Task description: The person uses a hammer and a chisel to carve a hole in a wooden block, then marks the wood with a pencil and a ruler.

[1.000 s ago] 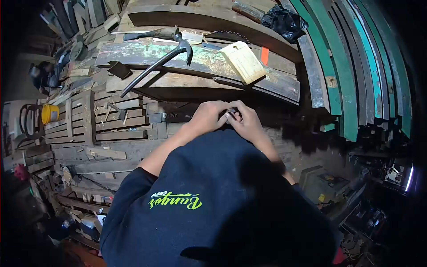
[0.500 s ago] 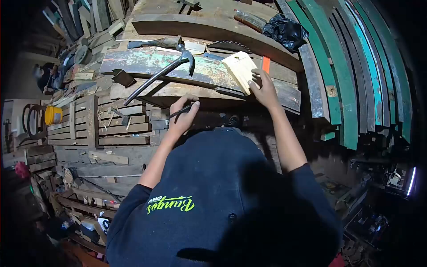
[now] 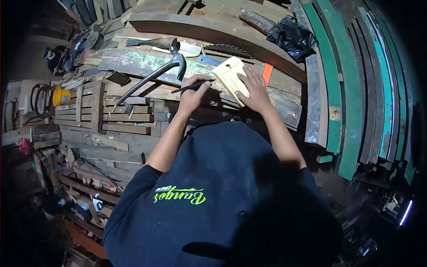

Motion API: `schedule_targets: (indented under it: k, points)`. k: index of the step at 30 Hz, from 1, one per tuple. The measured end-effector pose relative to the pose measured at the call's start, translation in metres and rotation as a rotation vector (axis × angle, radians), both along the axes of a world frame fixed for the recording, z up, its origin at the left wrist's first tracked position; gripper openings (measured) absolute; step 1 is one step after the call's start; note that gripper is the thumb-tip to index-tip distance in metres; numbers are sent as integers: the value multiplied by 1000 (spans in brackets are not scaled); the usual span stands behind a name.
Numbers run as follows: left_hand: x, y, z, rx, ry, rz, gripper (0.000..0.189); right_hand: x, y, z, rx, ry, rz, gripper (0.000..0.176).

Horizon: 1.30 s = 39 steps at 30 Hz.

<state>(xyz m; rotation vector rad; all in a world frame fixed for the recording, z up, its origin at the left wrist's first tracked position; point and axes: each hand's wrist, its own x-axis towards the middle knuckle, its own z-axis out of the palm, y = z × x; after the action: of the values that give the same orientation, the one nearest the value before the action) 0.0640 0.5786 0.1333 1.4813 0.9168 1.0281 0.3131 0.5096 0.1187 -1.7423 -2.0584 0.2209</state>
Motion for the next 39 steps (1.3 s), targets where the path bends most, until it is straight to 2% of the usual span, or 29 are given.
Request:
schedule_targets:
  k: [3, 7, 8, 10, 13, 17, 20, 28, 39]
  points:
    - [23, 12, 2, -4, 110, -11, 18, 6, 3, 4, -84, -4, 41, 63]
    - [41, 26, -4, -15, 161, -74, 18, 5, 0, 3, -53, -33, 40, 64]
    - [42, 30, -10, 40, 199, -70, 17, 6, -1, 3, -59, -24, 45, 64]
    - [47, 30, -9, -57, 162, -74, 15, 6, 0, 3, -54, -34, 49, 65]
    - [47, 30, -9, 35, 213, -48, 14, 7, 1, 2, -54, -14, 54, 66]
    - [45, 28, 3, 1, 318, -62, 13, 6, 0, 7, -76, -6, 43, 67]
    - [45, 28, -1, 23, 255, -30, 14, 4, 1, 7, -72, -20, 23, 67]
    - [38, 39, -8, 9, 228, -127, 16, 4, 3, 6, -34, -4, 34, 66]
    - [34, 52, -17, 48, 194, -192, 16, -2, 0, 10, -155, 9, -1, 80]
